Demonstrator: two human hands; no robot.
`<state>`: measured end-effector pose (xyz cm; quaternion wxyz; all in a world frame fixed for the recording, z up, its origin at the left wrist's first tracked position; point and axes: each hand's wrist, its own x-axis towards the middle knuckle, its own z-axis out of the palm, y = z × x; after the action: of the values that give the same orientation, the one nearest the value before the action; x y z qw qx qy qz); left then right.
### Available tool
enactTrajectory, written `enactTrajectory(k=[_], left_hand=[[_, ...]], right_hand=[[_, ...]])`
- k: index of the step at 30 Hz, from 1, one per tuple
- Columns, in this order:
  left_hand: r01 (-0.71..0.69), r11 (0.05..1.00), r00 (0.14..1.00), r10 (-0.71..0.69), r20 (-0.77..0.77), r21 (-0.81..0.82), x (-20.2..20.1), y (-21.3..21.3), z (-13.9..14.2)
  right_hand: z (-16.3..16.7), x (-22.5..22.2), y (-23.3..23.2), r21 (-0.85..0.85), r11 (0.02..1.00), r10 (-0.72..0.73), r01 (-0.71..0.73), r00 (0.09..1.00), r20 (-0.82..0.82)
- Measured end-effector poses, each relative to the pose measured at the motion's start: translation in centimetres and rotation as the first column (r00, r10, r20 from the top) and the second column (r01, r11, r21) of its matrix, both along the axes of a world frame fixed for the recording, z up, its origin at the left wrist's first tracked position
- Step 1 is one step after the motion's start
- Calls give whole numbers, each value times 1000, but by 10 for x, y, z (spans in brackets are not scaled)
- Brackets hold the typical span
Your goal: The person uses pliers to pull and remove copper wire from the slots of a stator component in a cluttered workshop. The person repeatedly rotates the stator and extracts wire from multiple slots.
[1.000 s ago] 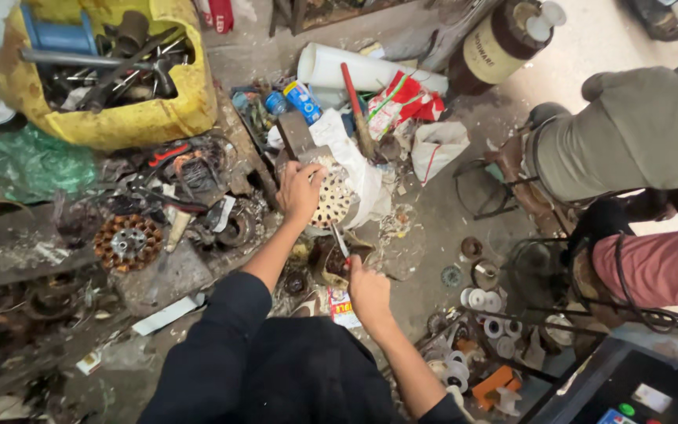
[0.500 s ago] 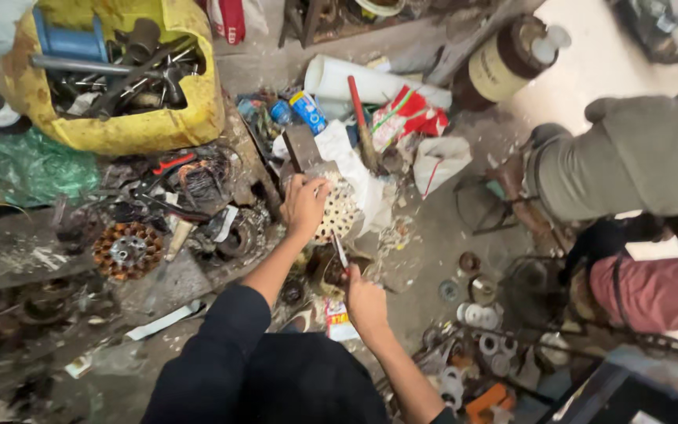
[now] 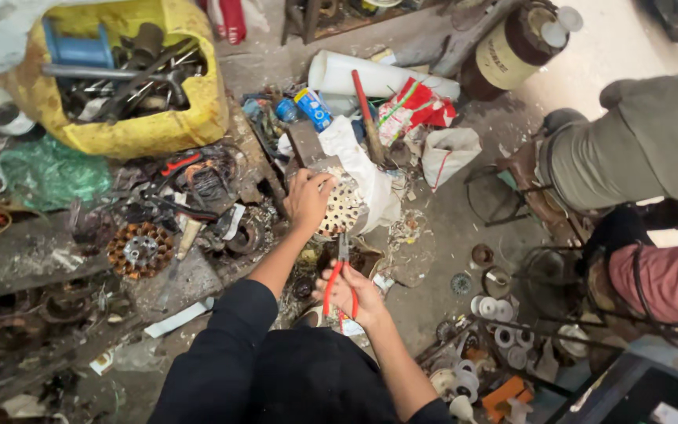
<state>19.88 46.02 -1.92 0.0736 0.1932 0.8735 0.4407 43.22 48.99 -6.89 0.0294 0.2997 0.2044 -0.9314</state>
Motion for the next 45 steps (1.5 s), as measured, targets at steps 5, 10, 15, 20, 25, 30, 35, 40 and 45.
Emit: enactTrajectory(k=[5, 10, 15, 20, 25, 30, 35, 40, 45], left_hand=[[-3, 1000, 999, 3, -35, 9, 1, -1, -6], [7, 1000, 1000, -7, -2, 3, -2, 1, -8], [16, 1000, 1000, -16, -6, 5, -2, 1, -7], [32, 999, 999, -32, -27, 13, -4, 1, -10], [33, 998, 995, -29, -95, 47, -3, 1, -14], [4, 1000, 1000, -4, 23, 8, -4, 0, -10], [13, 1000, 998, -12, -59, 22, -4, 0, -17], [44, 999, 990, -42, -131, 15, -5, -6, -37], [-24, 999, 989, 28, -143, 30, 5, -5, -41]], right_hand=[[-24, -19, -9, 912, 403, -5, -75, 996, 84], [-21, -17, -9, 915, -363, -104, -175, 984, 147], [10, -2, 16, 885, 371, 124, -282, 959, 254], [0, 2, 8, 392, 902, 168, -179, 984, 63], [-16, -22, -9, 915, -356, -123, -188, 981, 153], [16, -23, -2, 911, -319, -85, -261, 965, 247], [16, 37, -7, 872, -443, -219, -207, 968, 119], [-49, 138, -6, 727, 230, -186, -647, 704, 686], [-99, 222, -33, 479, 739, -55, -473, 667, 743]])
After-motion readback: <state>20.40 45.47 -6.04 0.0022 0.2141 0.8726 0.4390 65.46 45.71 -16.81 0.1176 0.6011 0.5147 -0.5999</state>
